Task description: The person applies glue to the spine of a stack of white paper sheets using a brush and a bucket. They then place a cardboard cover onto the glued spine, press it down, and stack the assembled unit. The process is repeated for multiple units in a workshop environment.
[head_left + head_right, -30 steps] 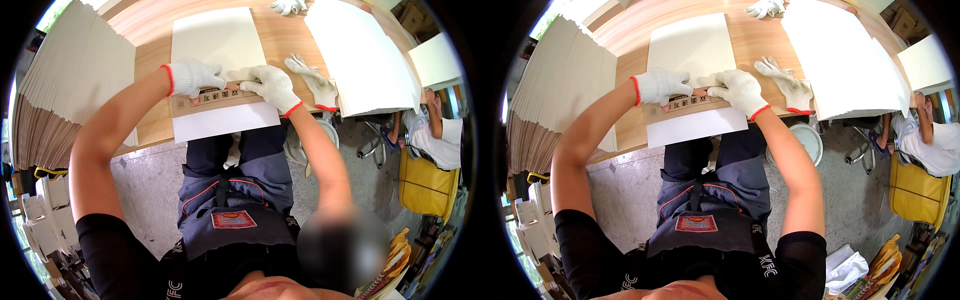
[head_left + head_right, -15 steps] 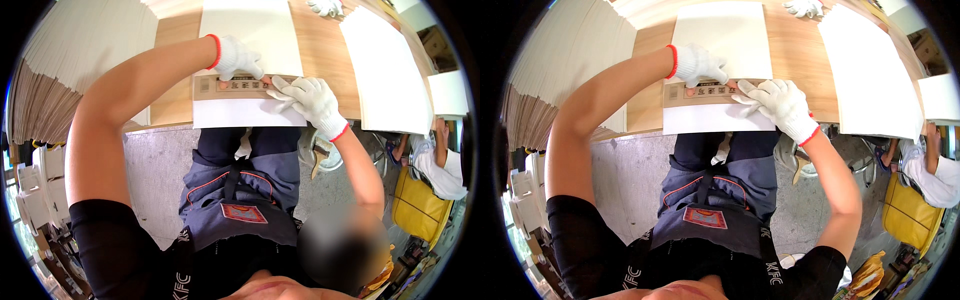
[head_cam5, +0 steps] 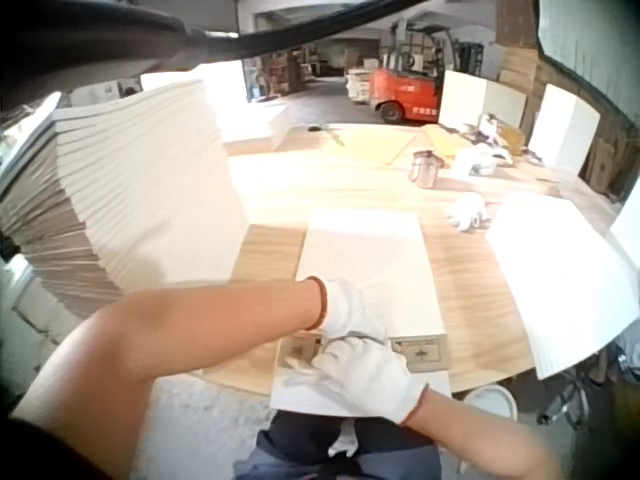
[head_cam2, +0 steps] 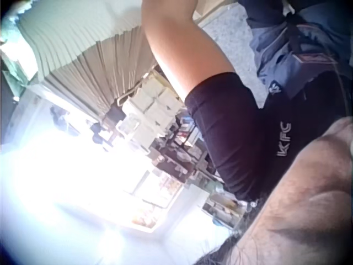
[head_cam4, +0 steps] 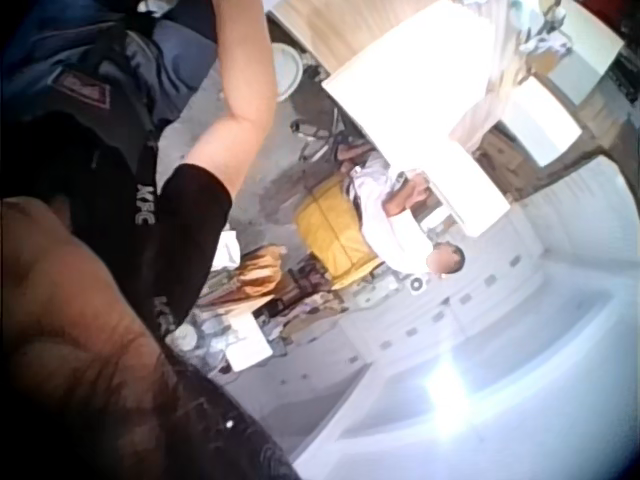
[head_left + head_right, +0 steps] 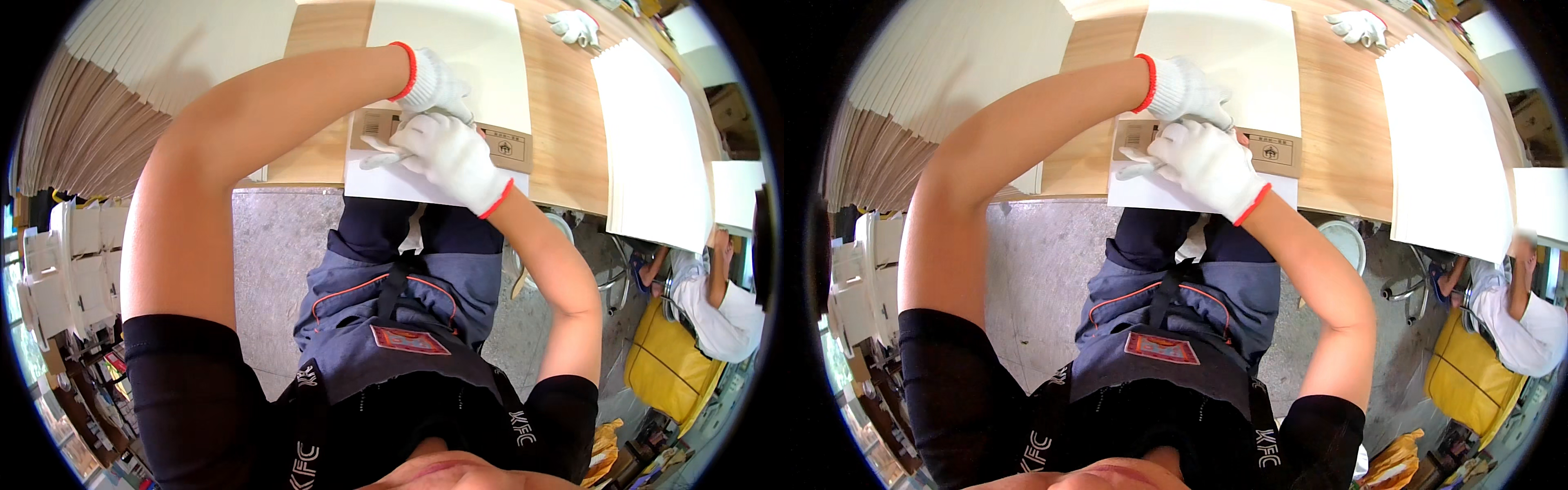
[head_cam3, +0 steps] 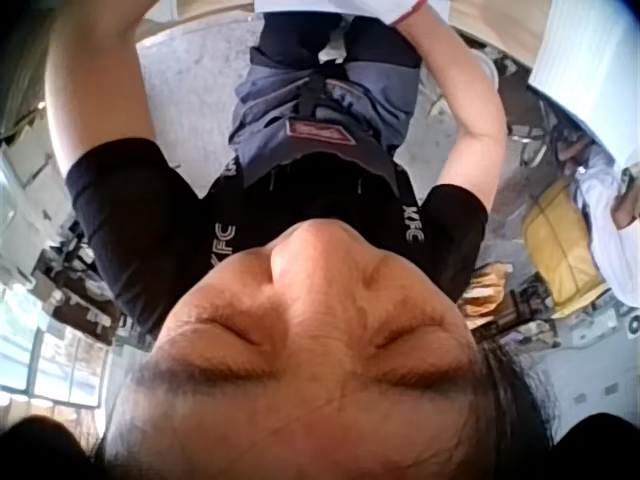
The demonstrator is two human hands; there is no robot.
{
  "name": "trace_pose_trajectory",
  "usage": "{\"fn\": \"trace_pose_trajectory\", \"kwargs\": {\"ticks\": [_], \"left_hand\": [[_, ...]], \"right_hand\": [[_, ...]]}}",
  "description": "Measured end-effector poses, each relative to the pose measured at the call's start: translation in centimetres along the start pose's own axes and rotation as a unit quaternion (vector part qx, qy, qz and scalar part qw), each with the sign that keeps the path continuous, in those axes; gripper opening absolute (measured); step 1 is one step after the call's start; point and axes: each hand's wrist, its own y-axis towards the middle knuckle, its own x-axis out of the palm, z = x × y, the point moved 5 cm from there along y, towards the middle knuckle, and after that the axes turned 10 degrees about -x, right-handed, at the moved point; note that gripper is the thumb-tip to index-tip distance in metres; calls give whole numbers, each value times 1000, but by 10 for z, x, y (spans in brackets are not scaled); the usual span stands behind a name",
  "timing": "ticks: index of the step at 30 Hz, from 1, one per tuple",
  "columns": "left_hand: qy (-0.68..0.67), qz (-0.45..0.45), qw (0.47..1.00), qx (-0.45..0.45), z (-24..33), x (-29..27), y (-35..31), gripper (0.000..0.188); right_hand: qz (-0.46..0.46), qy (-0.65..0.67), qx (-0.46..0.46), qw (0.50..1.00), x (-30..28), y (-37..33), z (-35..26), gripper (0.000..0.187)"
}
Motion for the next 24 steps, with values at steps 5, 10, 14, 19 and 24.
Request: {"fn": "trace_pose_trajectory", "kwargs": {"ticks": [5,10,14,19,24], "left_hand": [[-35,-24,999,-2,0,-1,0,79],[-52,-38,998,2,0,-6,-1,77],[-18,-41,999,-8,8,-7,4,81],[-25,-87,995,-33,4,-1,4,106],[-23,-85,996,-20,10,-10,-1,104]], "right_hand": [[-20,96,7,995,-36,-34,5,48],[-28,-52,25,998,-33,-48,9,46],[-26,-211,-51,976,-8,-18,-10,43],[37,-232,-39,971,34,54,-38,24],[57,-209,-35,976,42,57,-35,11]]}}
